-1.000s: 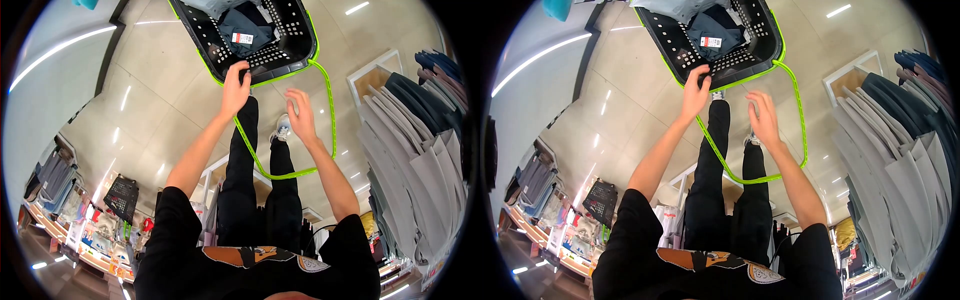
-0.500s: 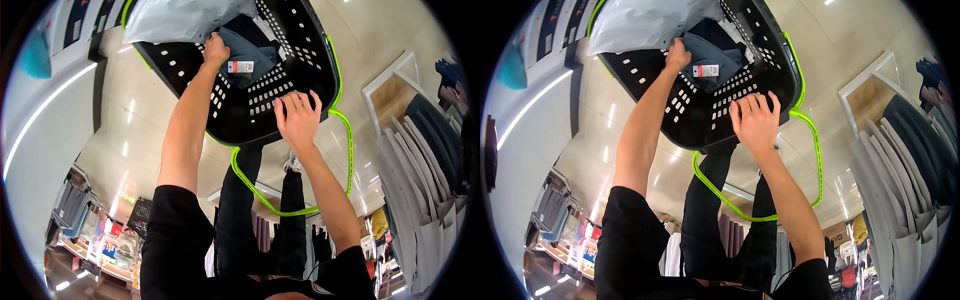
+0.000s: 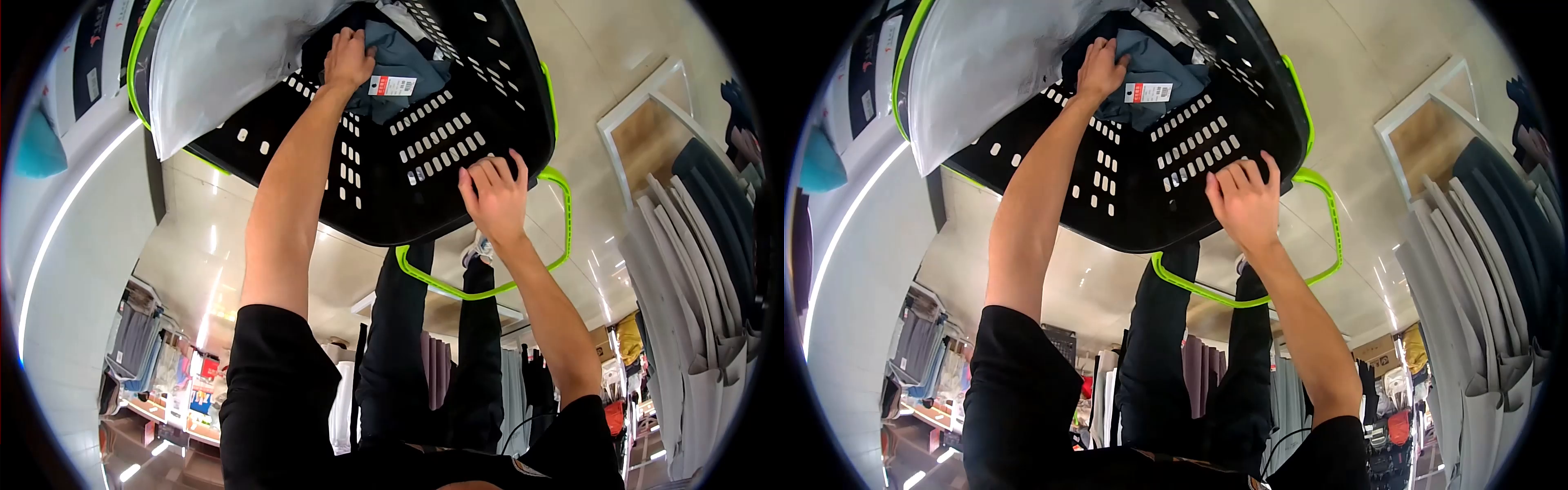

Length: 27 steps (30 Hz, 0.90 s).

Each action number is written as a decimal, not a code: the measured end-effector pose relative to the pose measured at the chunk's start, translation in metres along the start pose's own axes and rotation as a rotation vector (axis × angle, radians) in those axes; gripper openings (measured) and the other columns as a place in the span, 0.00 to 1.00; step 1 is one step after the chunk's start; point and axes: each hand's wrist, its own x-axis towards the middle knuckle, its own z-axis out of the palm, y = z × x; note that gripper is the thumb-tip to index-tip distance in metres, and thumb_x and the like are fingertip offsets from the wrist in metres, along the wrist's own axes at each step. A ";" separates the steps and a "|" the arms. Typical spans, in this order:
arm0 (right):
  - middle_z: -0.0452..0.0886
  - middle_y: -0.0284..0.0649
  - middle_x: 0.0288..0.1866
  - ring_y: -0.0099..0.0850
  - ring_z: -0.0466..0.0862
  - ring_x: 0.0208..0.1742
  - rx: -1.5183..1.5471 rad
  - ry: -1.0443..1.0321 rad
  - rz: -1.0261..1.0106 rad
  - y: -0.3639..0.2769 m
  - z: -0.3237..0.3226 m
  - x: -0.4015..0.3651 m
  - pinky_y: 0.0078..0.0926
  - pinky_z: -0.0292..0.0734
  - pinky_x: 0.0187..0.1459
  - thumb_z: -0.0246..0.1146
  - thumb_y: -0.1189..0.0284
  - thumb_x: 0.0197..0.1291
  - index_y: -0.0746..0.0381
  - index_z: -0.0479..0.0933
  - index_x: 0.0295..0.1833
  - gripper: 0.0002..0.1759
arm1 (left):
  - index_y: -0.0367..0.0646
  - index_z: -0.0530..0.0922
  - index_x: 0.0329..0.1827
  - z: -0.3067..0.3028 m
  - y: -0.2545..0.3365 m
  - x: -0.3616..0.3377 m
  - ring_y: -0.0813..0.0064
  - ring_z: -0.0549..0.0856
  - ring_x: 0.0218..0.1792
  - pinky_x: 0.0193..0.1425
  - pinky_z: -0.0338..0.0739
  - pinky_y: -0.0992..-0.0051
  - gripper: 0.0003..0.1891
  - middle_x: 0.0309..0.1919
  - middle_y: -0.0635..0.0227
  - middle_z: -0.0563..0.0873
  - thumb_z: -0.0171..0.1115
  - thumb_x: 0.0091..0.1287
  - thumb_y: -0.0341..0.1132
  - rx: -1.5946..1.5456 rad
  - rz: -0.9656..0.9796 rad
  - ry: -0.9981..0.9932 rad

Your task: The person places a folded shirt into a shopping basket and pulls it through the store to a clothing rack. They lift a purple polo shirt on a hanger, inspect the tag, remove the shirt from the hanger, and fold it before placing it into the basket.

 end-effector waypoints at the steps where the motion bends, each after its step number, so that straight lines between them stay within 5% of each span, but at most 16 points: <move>1: 0.82 0.33 0.35 0.33 0.82 0.46 0.012 0.001 -0.001 0.000 0.000 -0.005 0.49 0.67 0.68 0.70 0.69 0.60 0.59 0.80 0.33 0.07 | 0.38 0.76 0.63 0.000 -0.005 -0.001 0.56 0.75 0.64 0.64 0.76 0.57 0.22 0.57 0.62 0.77 0.62 0.72 0.42 0.011 -0.006 -0.001; 4: 0.84 0.37 0.54 0.38 0.78 0.64 0.035 -0.110 -0.085 0.000 -0.011 -0.016 0.49 0.66 0.69 0.71 0.58 0.62 0.62 0.82 0.46 0.18 | 0.38 0.75 0.66 0.004 -0.018 0.001 0.56 0.74 0.65 0.68 0.73 0.59 0.24 0.58 0.60 0.77 0.62 0.74 0.45 -0.076 0.015 0.029; 8: 0.83 0.42 0.58 0.40 0.77 0.65 0.067 -0.240 -0.170 -0.004 -0.038 -0.009 0.49 0.64 0.70 0.70 0.47 0.59 0.65 0.82 0.51 0.30 | 0.40 0.75 0.66 0.021 -0.039 0.010 0.52 0.76 0.64 0.67 0.73 0.60 0.22 0.58 0.57 0.78 0.62 0.74 0.43 -0.162 0.081 0.019; 13: 0.84 0.40 0.54 0.39 0.78 0.62 0.058 -0.217 -0.188 -0.026 -0.047 0.005 0.50 0.63 0.70 0.71 0.48 0.57 0.65 0.83 0.47 0.29 | 0.41 0.76 0.65 0.021 -0.024 -0.002 0.52 0.77 0.62 0.64 0.74 0.59 0.22 0.57 0.61 0.78 0.63 0.73 0.43 -0.203 0.083 -0.006; 16: 0.84 0.38 0.50 0.37 0.78 0.58 0.073 -0.170 -0.201 -0.037 -0.043 0.008 0.51 0.63 0.70 0.72 0.49 0.56 0.65 0.83 0.44 0.28 | 0.46 0.77 0.65 0.024 -0.008 -0.007 0.58 0.77 0.61 0.62 0.74 0.54 0.21 0.59 0.67 0.79 0.64 0.71 0.42 0.037 0.171 0.181; 21: 0.84 0.37 0.47 0.36 0.79 0.55 0.090 -0.161 -0.194 -0.039 -0.040 0.008 0.53 0.62 0.70 0.72 0.50 0.56 0.64 0.83 0.42 0.26 | 0.48 0.73 0.70 0.008 0.022 -0.005 0.59 0.76 0.62 0.62 0.72 0.55 0.26 0.59 0.67 0.78 0.66 0.68 0.37 -0.050 0.062 0.284; 23: 0.84 0.37 0.47 0.36 0.79 0.55 0.088 -0.165 -0.186 -0.038 -0.041 0.008 0.53 0.62 0.71 0.72 0.50 0.57 0.64 0.83 0.42 0.26 | 0.48 0.70 0.70 0.002 0.028 -0.010 0.59 0.76 0.63 0.63 0.72 0.55 0.29 0.60 0.64 0.78 0.66 0.65 0.33 0.039 0.267 0.478; 27: 0.84 0.37 0.46 0.36 0.79 0.56 0.102 -0.163 -0.174 -0.040 -0.042 0.010 0.53 0.60 0.73 0.71 0.51 0.58 0.65 0.83 0.42 0.24 | 0.47 0.79 0.62 -0.004 0.022 -0.041 0.61 0.77 0.67 0.71 0.69 0.53 0.20 0.60 0.63 0.83 0.61 0.67 0.37 0.475 0.394 -0.432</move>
